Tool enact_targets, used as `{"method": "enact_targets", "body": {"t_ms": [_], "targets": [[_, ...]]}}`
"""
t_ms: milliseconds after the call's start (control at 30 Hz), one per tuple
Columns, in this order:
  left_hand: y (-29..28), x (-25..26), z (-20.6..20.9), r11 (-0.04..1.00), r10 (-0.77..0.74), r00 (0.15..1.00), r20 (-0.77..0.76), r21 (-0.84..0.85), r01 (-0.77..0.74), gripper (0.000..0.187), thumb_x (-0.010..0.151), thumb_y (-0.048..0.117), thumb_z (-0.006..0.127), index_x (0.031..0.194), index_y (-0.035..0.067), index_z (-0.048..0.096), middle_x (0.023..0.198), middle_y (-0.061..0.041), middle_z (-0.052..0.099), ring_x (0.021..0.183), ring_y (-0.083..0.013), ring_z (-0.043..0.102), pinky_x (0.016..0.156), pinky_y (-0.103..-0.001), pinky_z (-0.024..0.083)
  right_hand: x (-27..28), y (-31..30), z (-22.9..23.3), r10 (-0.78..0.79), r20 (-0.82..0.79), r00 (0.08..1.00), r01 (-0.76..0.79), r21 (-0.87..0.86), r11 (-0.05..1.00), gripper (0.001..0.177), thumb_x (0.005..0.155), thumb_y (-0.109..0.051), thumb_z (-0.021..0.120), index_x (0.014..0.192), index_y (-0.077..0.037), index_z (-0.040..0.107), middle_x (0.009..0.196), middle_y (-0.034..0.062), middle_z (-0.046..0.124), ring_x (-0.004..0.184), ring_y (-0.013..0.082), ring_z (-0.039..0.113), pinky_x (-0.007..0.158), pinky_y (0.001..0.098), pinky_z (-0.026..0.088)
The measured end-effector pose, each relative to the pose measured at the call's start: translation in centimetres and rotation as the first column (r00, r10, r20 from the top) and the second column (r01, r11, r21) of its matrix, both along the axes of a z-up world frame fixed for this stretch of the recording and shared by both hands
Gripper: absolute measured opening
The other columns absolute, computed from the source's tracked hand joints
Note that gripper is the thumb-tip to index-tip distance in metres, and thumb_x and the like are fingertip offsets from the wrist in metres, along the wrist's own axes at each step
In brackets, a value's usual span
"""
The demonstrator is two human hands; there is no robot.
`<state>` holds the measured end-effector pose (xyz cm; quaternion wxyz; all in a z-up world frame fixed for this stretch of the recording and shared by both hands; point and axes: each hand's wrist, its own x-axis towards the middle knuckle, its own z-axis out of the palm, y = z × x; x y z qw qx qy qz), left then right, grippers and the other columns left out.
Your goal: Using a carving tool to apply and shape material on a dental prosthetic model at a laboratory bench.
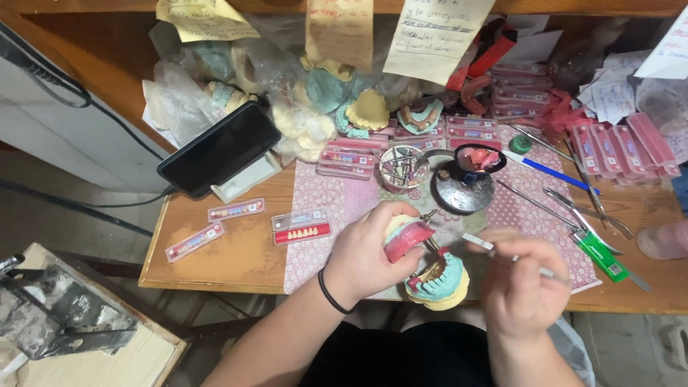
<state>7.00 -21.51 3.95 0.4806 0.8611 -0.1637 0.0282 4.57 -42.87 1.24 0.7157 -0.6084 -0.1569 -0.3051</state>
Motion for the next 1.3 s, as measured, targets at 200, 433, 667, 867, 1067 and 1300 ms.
{"method": "enact_targets", "body": {"t_ms": [200,433,667,867,1067,1300], "targets": [[-0.2,0.0,-0.1,0.999,0.022,0.999,0.030,0.023,-0.023,0.050,0.080,0.039,0.072,0.124,0.021,0.056,0.121,0.001,0.073,0.105,-0.0285,0.075,0.081,-0.043,0.057,-1.2,1.2,1.2,0.038,0.207,0.978,0.021,-0.276,0.961,0.027,0.105,-0.031,0.052,0.099,-0.007,0.063,0.097,0.0158,0.073,0.085,0.0324,0.077,0.084,0.0437,0.061],[-0.2,0.0,-0.1,0.999,0.029,1.000,0.008,0.014,-0.029,0.050,0.078,0.036,0.072,0.123,0.022,0.057,0.120,0.002,0.073,0.106,-0.0281,0.075,0.083,-0.042,0.056,-1.6,0.8,3.1,0.040,0.294,0.955,0.109,-0.473,0.874,0.028,0.102,-0.026,0.048,0.094,-0.003,0.062,0.093,0.0197,0.072,0.080,0.0336,0.076,0.080,0.0442,0.059],[-0.2,0.0,-0.1,0.999,0.022,1.000,0.016,0.022,-0.023,0.050,0.079,0.037,0.075,0.123,0.023,0.055,0.119,0.003,0.073,0.102,-0.0292,0.076,0.079,-0.044,0.056,-1.9,0.4,3.7,0.066,0.304,0.950,0.127,-0.572,0.810,0.029,0.102,-0.027,0.048,0.093,-0.004,0.064,0.097,0.0190,0.074,0.086,0.0334,0.078,0.084,0.0456,0.058],[-0.2,0.0,-0.1,1.000,0.016,1.000,0.020,0.015,-0.016,0.052,0.077,0.034,0.073,0.124,0.021,0.056,0.122,0.001,0.072,0.107,-0.0294,0.074,0.084,-0.043,0.056,-1.9,0.1,3.8,0.093,0.309,0.946,0.125,-0.617,0.777,0.028,0.102,-0.027,0.047,0.095,-0.006,0.065,0.100,0.0167,0.075,0.088,0.0325,0.078,0.086,0.0456,0.057],[-0.2,-0.1,0.1,1.000,0.023,1.000,0.000,0.021,-0.023,0.049,0.079,0.037,0.074,0.122,0.022,0.055,0.117,0.003,0.074,0.100,-0.0290,0.076,0.078,-0.044,0.057,-2.2,0.0,4.0,0.063,0.331,0.942,0.163,-0.612,0.774,0.028,0.101,-0.026,0.048,0.094,-0.005,0.065,0.098,0.0174,0.074,0.086,0.0319,0.078,0.085,0.0454,0.057],[-0.2,0.0,-0.1,0.999,0.015,1.000,0.004,0.028,-0.015,0.050,0.080,0.037,0.074,0.124,0.022,0.055,0.122,0.002,0.073,0.106,-0.0297,0.075,0.082,-0.044,0.057,-2.7,-0.5,4.3,0.096,0.357,0.929,0.197,-0.698,0.689,0.025,0.100,-0.023,0.047,0.096,-0.007,0.065,0.101,0.0171,0.074,0.088,0.0331,0.077,0.084,0.0471,0.055]]}}
